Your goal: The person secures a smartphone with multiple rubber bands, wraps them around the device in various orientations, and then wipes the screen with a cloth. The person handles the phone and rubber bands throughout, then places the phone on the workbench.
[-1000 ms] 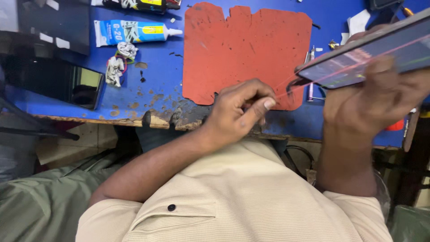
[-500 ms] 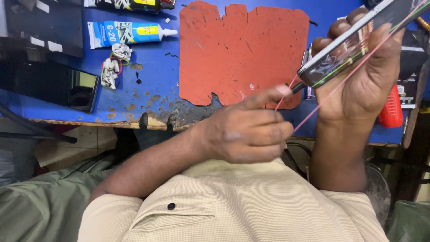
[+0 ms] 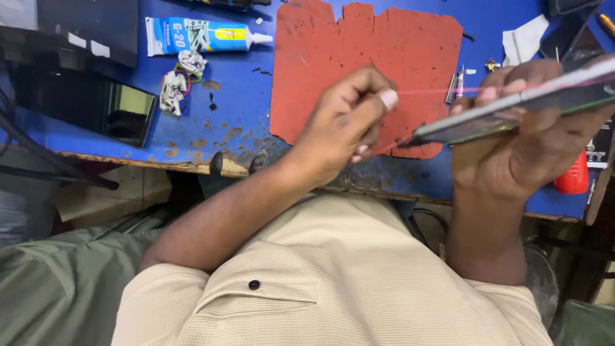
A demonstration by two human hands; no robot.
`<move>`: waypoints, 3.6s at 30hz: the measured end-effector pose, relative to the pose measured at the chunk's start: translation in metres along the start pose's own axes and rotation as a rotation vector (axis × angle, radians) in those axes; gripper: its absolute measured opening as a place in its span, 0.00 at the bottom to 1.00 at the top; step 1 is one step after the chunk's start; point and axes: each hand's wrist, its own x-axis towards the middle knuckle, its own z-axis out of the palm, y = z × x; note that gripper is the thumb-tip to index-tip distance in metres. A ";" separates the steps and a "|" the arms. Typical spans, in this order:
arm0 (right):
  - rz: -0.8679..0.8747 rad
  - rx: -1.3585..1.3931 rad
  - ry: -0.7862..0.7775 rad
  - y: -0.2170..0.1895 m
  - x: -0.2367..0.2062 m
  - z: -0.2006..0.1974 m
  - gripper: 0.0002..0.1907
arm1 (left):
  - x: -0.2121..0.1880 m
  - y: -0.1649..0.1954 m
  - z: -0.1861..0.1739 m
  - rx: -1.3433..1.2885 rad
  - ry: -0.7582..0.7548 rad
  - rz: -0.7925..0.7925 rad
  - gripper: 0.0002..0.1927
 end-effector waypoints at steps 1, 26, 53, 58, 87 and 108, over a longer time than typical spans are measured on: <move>0.021 0.047 0.031 0.001 -0.002 0.000 0.21 | -0.005 0.004 0.000 0.246 0.006 0.245 0.07; -0.488 -0.905 -1.026 -0.019 0.013 0.042 0.16 | -0.002 -0.008 -0.006 -0.190 -0.194 -0.183 0.11; -0.668 -1.442 -0.951 -0.031 0.029 0.054 0.12 | -0.029 0.031 -0.023 -0.158 -0.292 0.036 0.10; -0.700 -1.515 -0.935 -0.028 0.030 0.052 0.12 | -0.032 0.028 -0.023 0.063 -0.191 0.178 0.08; 0.763 -1.117 -0.693 0.034 0.044 -0.013 0.17 | -0.036 0.051 -0.050 0.816 0.118 0.498 0.13; 0.190 -0.784 -0.070 0.012 -0.045 0.019 0.15 | -0.035 0.027 -0.059 -0.012 0.224 0.223 0.11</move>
